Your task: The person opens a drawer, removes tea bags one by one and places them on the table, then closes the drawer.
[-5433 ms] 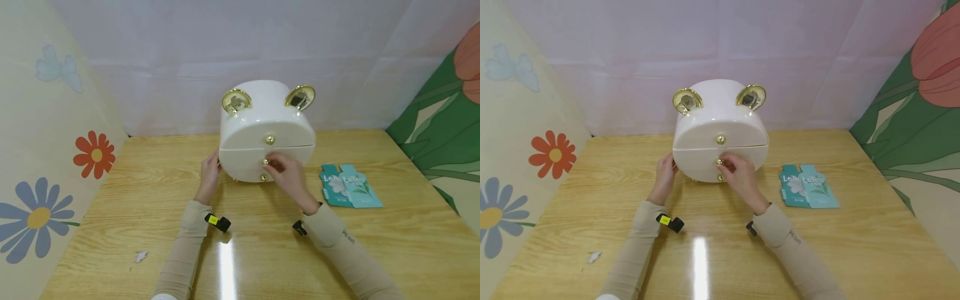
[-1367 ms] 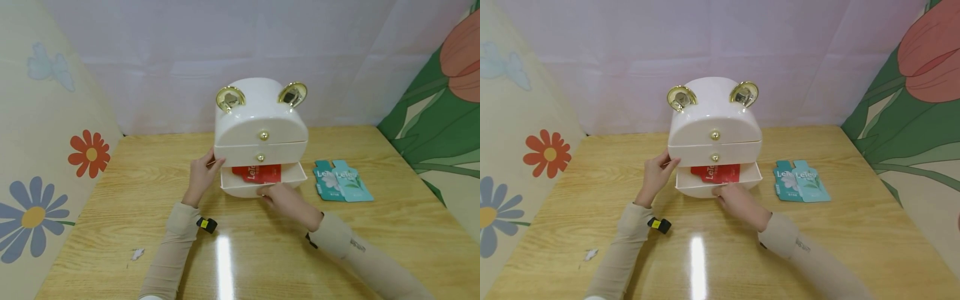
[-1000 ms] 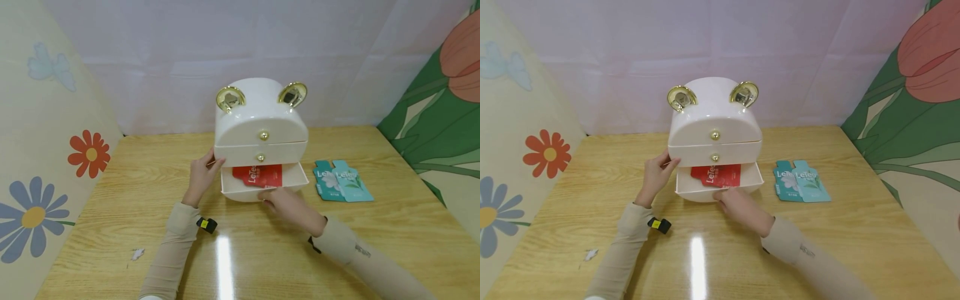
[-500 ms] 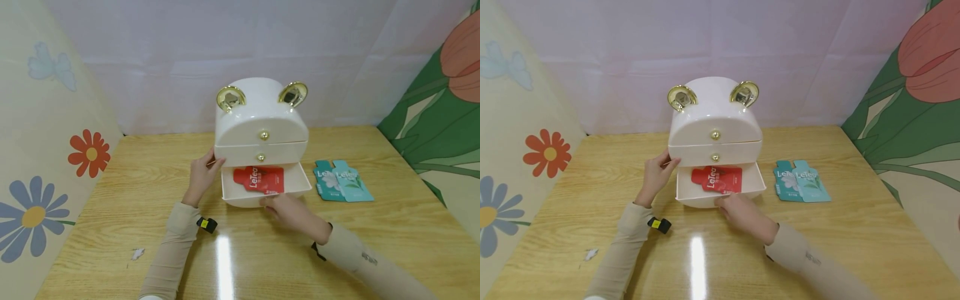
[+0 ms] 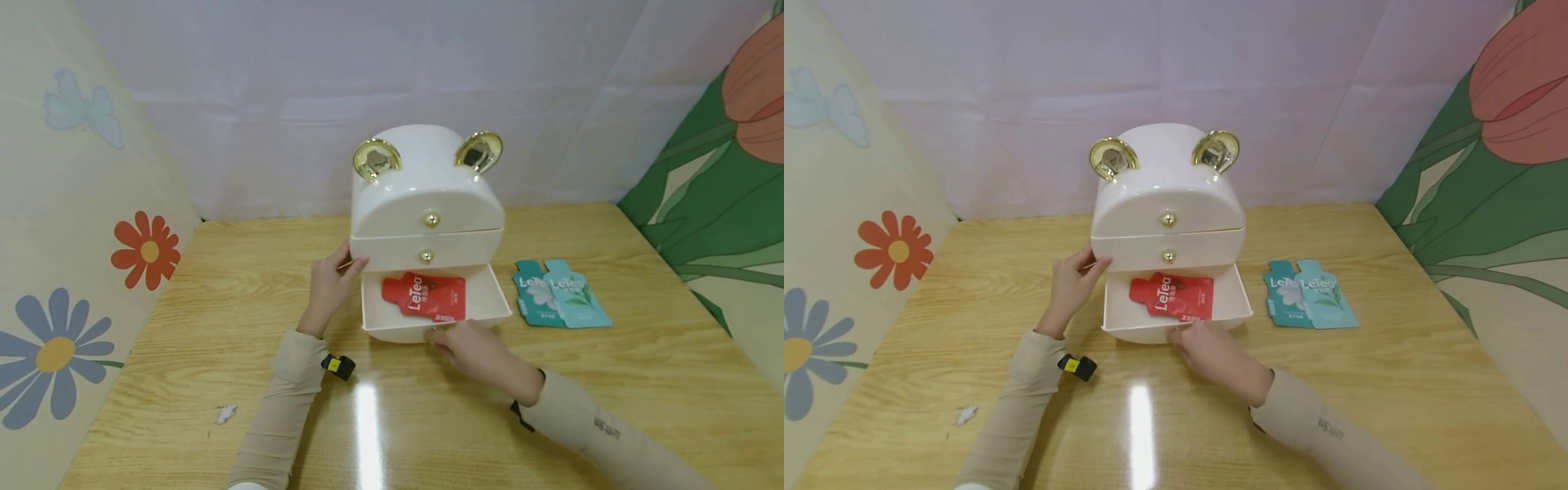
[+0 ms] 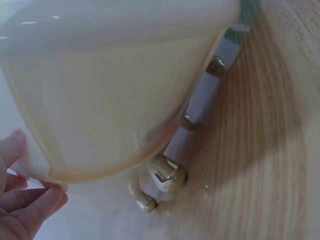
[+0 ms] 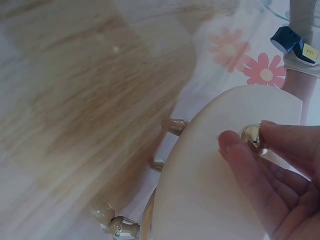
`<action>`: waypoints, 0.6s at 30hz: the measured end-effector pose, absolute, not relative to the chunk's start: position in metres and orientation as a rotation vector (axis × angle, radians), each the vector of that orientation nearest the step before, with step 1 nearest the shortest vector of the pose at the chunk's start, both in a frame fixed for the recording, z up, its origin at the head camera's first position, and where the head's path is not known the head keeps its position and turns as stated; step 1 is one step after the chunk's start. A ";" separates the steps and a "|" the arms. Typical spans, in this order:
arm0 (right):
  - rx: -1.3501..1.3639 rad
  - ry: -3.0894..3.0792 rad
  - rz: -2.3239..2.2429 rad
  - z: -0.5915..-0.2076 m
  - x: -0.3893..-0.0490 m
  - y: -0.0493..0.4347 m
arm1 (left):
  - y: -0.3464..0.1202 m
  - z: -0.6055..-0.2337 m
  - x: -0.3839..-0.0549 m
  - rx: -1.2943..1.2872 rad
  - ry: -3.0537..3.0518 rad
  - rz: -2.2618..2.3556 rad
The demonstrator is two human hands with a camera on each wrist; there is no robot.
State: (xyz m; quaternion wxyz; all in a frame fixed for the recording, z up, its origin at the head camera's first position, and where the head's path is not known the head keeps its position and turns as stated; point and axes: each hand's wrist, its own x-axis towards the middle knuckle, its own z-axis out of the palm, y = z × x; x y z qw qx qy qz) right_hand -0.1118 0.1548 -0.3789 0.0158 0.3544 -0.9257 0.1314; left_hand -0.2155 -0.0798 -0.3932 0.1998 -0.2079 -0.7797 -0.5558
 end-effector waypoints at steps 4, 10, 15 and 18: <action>1.100 -2.885 0.400 -0.379 -0.109 0.154 | -0.080 -0.393 -0.215 -0.582 -2.186 -1.547; 1.110 -2.888 0.396 -0.376 -0.107 0.154 | -0.080 -0.392 -0.215 -0.579 -2.191 -1.542; 1.137 -2.856 0.434 -0.376 -0.105 0.156 | -0.080 -0.392 -0.215 -0.581 -2.193 -1.539; 1.146 -2.838 0.516 -0.373 -0.104 0.157 | -0.080 -0.392 -0.215 -0.587 -2.193 -1.536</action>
